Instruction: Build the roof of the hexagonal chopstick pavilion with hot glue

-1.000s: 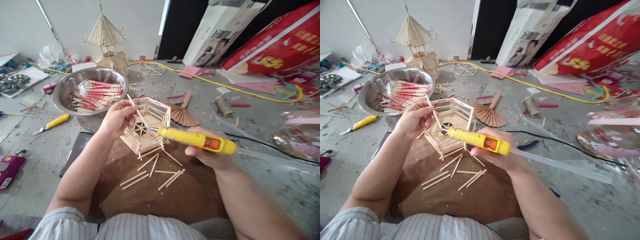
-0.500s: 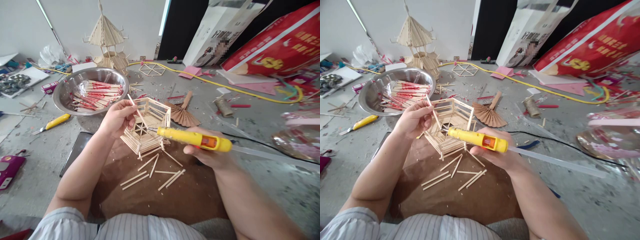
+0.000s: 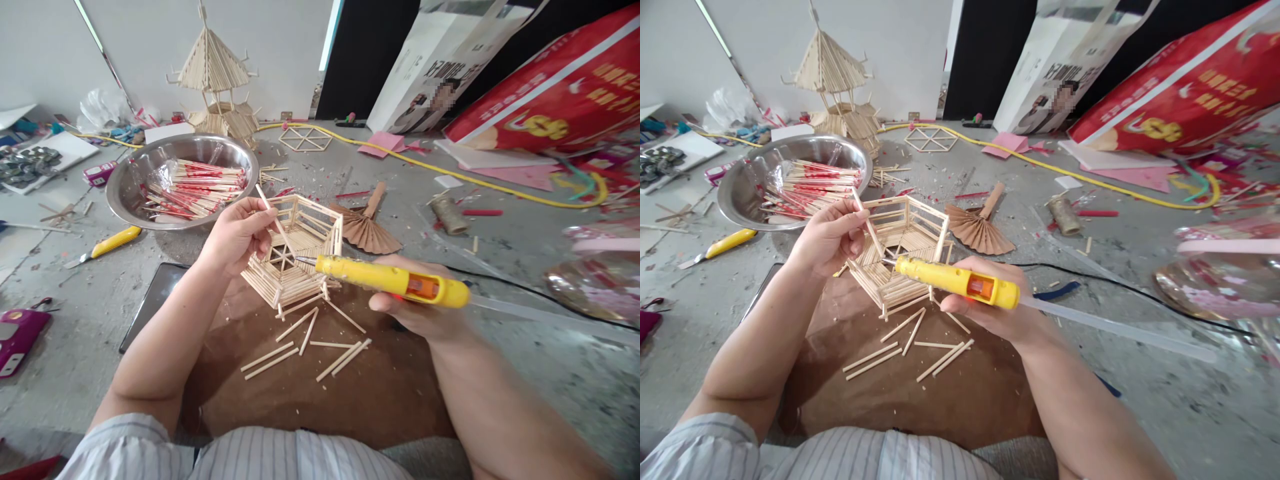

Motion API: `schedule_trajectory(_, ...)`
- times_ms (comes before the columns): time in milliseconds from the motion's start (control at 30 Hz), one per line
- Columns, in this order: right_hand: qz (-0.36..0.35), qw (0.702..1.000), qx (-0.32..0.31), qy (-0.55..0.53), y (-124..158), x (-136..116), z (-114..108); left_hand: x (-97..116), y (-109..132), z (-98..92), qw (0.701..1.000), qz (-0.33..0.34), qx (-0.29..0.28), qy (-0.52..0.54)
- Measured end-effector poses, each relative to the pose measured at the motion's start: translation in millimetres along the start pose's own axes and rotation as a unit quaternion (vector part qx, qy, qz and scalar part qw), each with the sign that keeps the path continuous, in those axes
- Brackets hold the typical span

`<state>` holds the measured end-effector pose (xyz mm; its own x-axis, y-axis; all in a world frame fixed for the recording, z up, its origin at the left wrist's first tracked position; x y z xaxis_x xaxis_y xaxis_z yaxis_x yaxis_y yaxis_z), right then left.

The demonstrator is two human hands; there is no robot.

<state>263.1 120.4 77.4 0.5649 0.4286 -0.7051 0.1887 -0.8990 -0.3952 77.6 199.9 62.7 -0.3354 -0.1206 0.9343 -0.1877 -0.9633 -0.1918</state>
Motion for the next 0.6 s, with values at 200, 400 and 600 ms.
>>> schedule_trajectory(200,0.004,1.0,-0.003,0.002,0,0,1,1,0,0.7,1.0,0.009,-0.002,-0.006)
schedule_trajectory(400,-0.004,1.0,0.006,-0.003,-1,-2,-1,3,0,1.5,1.0,0.013,-0.003,-0.012)
schedule_trajectory(600,0.043,0.996,-0.026,-0.069,-2,12,4,2,1,1.0,1.0,0.006,-0.005,-0.021)
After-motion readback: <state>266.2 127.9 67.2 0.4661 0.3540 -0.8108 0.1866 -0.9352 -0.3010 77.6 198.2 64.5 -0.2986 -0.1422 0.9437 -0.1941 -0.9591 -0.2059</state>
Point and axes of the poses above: each hand's wrist, its own y-axis away from the middle knuckle, its own z-axis out of the palm, x = y × z, the point moved 9 cm from there along -y, towards the middle knuckle, and after that the axes turned 13 degrees about z, right-handed, at the moved point
